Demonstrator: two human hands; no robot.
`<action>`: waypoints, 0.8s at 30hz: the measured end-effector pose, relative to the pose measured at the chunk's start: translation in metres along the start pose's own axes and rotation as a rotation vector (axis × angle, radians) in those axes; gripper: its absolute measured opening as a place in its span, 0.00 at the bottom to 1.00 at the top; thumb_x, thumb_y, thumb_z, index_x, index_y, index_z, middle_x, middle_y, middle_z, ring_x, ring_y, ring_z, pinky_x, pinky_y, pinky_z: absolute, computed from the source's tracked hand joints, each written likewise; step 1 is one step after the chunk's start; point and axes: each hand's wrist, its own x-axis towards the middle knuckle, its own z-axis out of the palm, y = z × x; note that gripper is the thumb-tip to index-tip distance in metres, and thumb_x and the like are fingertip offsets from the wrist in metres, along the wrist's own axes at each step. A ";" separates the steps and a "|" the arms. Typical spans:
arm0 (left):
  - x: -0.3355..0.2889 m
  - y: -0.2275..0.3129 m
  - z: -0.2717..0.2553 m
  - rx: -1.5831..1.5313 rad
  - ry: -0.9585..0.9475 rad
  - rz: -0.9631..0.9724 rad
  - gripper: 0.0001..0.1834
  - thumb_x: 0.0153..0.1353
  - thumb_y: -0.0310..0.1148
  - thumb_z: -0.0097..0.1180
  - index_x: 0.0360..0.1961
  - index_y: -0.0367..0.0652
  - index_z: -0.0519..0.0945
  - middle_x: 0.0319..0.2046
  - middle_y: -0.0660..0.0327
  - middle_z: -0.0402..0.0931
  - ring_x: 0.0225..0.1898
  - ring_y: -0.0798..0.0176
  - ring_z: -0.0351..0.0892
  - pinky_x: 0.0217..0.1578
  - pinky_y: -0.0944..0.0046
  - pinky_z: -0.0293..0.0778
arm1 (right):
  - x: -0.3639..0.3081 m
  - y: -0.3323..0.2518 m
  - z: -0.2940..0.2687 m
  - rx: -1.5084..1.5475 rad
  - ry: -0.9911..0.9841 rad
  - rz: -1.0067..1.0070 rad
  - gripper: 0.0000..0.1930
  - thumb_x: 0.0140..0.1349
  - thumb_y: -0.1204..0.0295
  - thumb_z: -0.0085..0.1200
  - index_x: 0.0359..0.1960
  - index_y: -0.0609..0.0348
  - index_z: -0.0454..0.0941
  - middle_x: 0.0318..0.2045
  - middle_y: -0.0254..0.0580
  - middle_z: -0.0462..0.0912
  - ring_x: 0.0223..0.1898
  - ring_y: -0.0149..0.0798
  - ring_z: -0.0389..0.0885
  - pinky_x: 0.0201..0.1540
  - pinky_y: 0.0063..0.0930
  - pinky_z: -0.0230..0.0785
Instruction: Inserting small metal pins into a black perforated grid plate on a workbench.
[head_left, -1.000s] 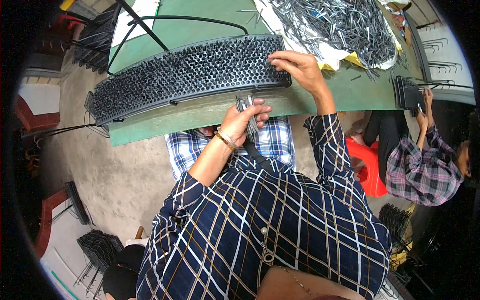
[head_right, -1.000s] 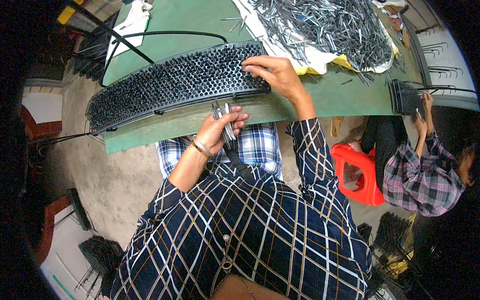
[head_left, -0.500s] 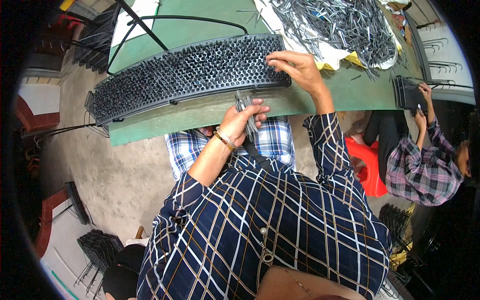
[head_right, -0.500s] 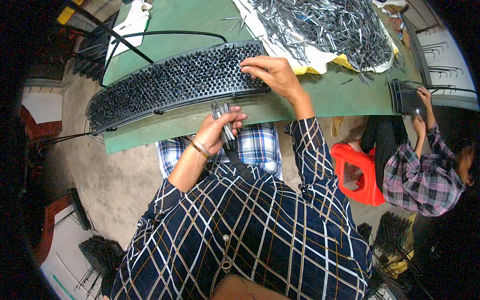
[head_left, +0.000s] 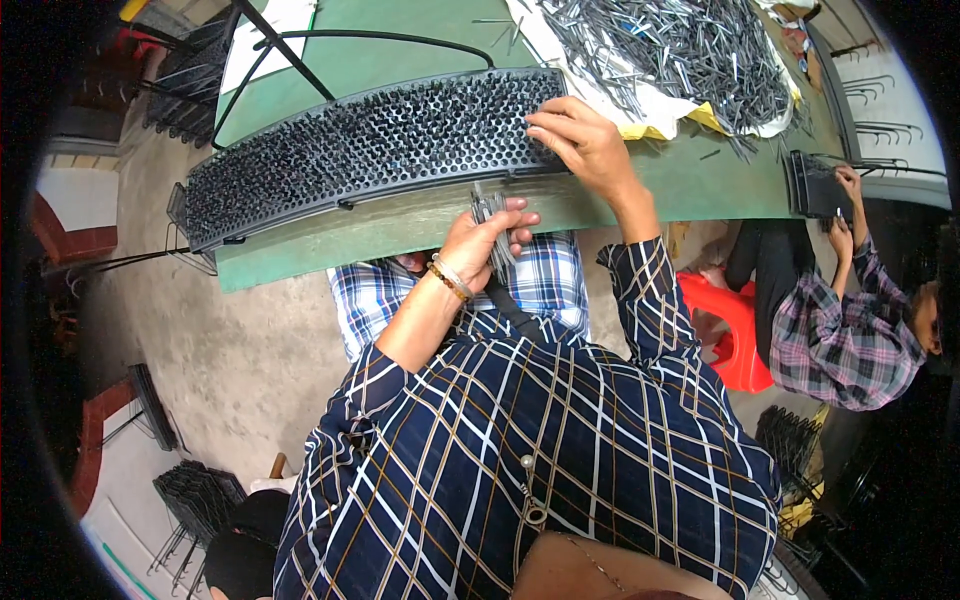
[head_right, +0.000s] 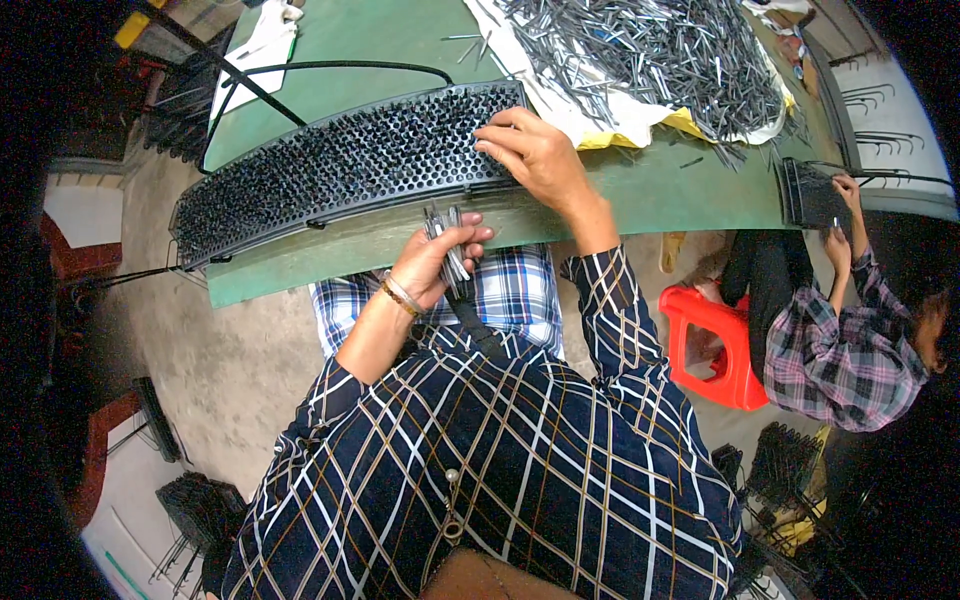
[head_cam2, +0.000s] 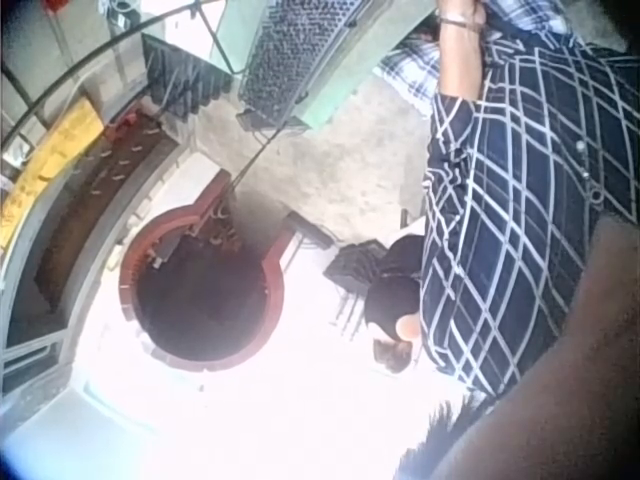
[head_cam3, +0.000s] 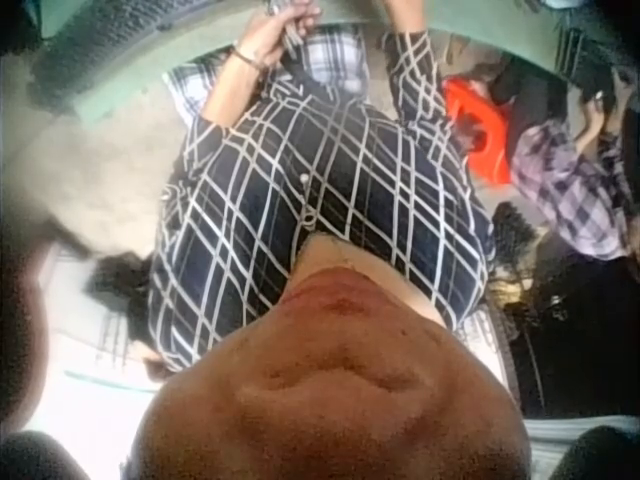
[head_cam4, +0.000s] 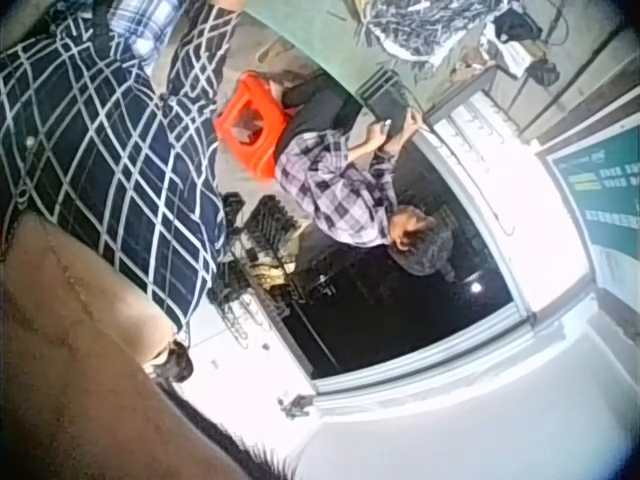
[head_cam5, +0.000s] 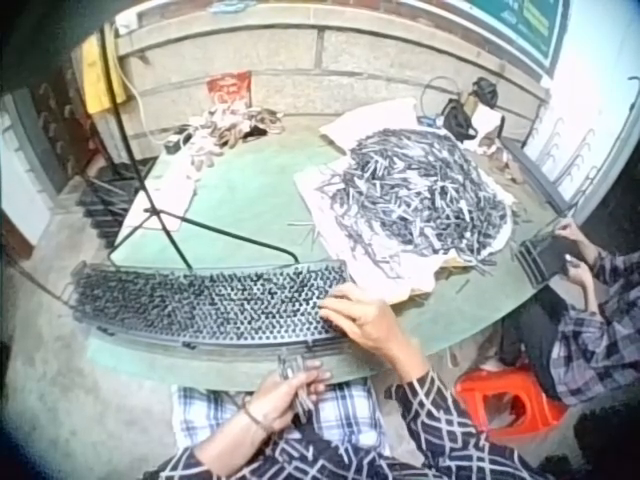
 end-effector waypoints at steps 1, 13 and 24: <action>0.000 0.000 0.001 0.000 0.001 -0.001 0.15 0.57 0.26 0.53 0.46 0.35 0.70 0.36 0.54 0.78 0.28 0.70 0.76 0.26 0.74 0.72 | -0.001 0.001 0.003 -0.001 0.000 0.000 0.07 0.53 0.73 0.58 0.35 0.58 0.81 0.34 0.42 0.79 0.33 0.40 0.79 0.35 0.28 0.71; -0.003 0.001 0.003 -0.035 -0.062 0.019 0.15 0.58 0.27 0.53 0.47 0.35 0.70 0.36 0.53 0.78 0.30 0.69 0.77 0.28 0.73 0.73 | -0.017 -0.011 0.012 -0.013 0.193 0.106 0.07 0.54 0.74 0.57 0.34 0.62 0.81 0.31 0.43 0.78 0.30 0.39 0.78 0.33 0.27 0.70; -0.015 0.006 0.017 0.119 -0.155 0.089 0.12 0.61 0.30 0.50 0.43 0.35 0.75 0.36 0.55 0.79 0.33 0.68 0.79 0.31 0.71 0.75 | -0.051 -0.037 0.013 0.858 -0.165 0.774 0.10 0.55 0.71 0.60 0.34 0.66 0.81 0.27 0.34 0.80 0.29 0.23 0.75 0.30 0.16 0.67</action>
